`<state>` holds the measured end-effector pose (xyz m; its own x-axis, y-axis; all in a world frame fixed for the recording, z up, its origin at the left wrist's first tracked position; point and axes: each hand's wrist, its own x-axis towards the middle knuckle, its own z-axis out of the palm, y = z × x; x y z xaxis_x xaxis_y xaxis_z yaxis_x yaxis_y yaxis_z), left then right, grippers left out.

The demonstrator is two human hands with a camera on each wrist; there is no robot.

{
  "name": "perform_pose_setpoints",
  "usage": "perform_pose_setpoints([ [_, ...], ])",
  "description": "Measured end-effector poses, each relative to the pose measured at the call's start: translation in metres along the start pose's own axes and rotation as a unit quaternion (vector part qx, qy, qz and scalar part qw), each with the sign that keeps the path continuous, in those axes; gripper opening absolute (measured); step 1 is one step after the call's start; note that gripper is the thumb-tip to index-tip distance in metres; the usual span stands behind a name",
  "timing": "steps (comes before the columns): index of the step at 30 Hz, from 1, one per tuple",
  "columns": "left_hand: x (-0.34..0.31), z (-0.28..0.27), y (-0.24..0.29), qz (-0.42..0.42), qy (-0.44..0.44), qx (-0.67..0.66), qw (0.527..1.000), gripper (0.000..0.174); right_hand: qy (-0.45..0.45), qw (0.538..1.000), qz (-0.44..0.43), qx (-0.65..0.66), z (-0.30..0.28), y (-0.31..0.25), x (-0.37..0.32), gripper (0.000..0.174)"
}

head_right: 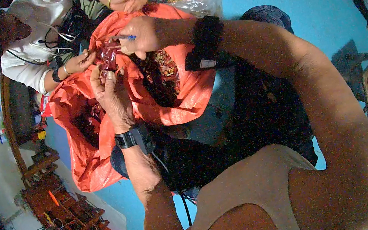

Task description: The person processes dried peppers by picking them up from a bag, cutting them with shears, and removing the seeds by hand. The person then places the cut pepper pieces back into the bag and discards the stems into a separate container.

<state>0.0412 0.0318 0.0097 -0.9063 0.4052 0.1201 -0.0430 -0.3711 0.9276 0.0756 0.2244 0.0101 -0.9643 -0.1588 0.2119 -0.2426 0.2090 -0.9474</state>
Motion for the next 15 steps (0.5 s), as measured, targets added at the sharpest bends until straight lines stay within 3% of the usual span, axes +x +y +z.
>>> perform_pose_setpoints([
  [2,0.001,-0.003,0.002,-0.001,0.008,-0.013,1.000,0.031,0.001,1.000,-0.017,0.007,-0.014,-0.006,0.000,0.026],
  [4,0.002,-0.004,0.003,0.007,-0.007,-0.052,0.999,0.031,0.063,0.997,0.043,-0.009,-0.034,-0.016,-0.003,0.029],
  [5,0.002,-0.003,0.004,0.007,-0.013,-0.055,0.998,0.031,0.206,0.951,-0.051,-0.224,-0.049,-0.002,0.004,0.029],
  [6,0.001,-0.003,0.004,0.007,-0.013,-0.055,0.998,0.031,0.333,0.832,-0.140,-0.422,-0.062,0.012,0.008,0.030],
  [7,-0.001,-0.002,0.006,0.001,-0.019,-0.049,0.999,0.032,0.333,0.832,-0.139,-0.422,-0.070,0.007,0.002,0.030],
  [9,-0.002,0.000,0.007,-0.003,-0.025,-0.044,0.999,0.032,0.445,0.728,-0.198,-0.482,-0.093,-0.017,-0.008,0.015],
  [10,-0.002,0.001,0.007,-0.008,-0.013,-0.035,0.999,0.032,0.445,0.728,-0.199,-0.482,-0.094,-0.030,-0.008,0.015],
  [12,-0.004,0.003,0.006,-0.014,0.000,-0.026,1.000,0.032,0.333,0.879,-0.077,-0.334,-0.083,-0.053,-0.013,0.020],
  [13,-0.004,0.004,0.006,-0.007,-0.011,-0.010,1.000,0.032,0.272,0.924,-0.001,-0.268,-0.074,-0.057,-0.010,0.018],
  [15,-0.004,0.003,0.001,-0.002,-0.023,0.007,1.000,0.031,0.168,0.906,-0.253,-0.294,-0.050,-0.018,0.001,0.028],
])
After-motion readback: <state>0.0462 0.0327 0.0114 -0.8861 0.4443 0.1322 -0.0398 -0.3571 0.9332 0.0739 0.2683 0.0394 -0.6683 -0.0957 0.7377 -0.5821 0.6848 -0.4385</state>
